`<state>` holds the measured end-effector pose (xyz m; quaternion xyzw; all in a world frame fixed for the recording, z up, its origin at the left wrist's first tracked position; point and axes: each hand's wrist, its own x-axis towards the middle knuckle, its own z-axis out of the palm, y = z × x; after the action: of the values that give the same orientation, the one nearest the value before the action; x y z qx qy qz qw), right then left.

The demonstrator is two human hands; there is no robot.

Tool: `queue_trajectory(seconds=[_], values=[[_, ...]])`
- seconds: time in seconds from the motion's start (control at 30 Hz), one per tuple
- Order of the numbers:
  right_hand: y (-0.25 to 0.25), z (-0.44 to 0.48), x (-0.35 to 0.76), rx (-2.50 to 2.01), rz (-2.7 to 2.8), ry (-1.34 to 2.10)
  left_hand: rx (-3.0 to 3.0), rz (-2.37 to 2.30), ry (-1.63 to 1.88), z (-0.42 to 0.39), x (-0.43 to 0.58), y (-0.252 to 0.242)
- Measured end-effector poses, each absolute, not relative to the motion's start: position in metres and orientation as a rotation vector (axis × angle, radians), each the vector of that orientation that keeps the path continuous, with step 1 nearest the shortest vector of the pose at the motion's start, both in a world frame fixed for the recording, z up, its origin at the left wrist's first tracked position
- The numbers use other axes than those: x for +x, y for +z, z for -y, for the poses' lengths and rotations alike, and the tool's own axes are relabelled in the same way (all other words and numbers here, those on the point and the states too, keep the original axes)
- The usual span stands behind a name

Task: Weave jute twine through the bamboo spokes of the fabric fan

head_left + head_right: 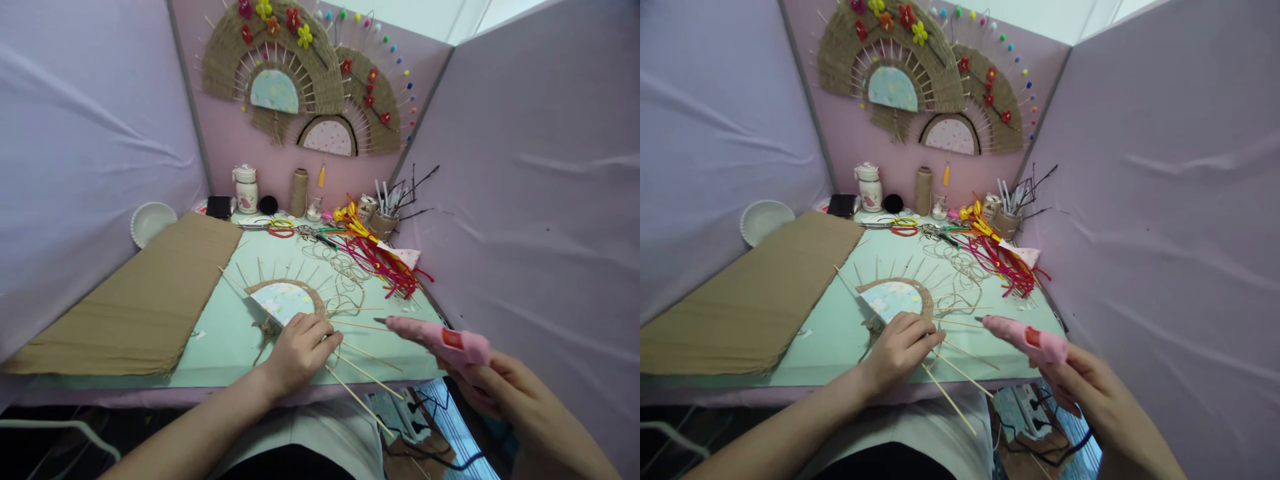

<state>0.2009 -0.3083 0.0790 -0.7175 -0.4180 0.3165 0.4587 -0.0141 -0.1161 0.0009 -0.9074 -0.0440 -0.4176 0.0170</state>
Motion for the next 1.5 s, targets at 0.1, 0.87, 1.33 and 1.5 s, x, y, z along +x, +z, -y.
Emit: queue_trajectory(seconds=[0.1,0.87,1.33,1.5], values=[[0.075,0.320,0.204,-1.754,0.812,0.543,-2.805,0.138,-1.339,0.115,-0.013,0.004],[-0.014,0.260,0.192,-1.733,1.179,-0.035,-2.826,0.200,-1.446,0.111,-0.011,0.010],[-0.012,0.197,0.133,-1.207,1.153,0.552,-2.855,0.255,-1.419,0.112,-0.011,0.010],[-0.012,0.195,0.132,-1.224,1.147,0.415,-2.853,0.249,-1.429,0.113,-0.010,0.012]])
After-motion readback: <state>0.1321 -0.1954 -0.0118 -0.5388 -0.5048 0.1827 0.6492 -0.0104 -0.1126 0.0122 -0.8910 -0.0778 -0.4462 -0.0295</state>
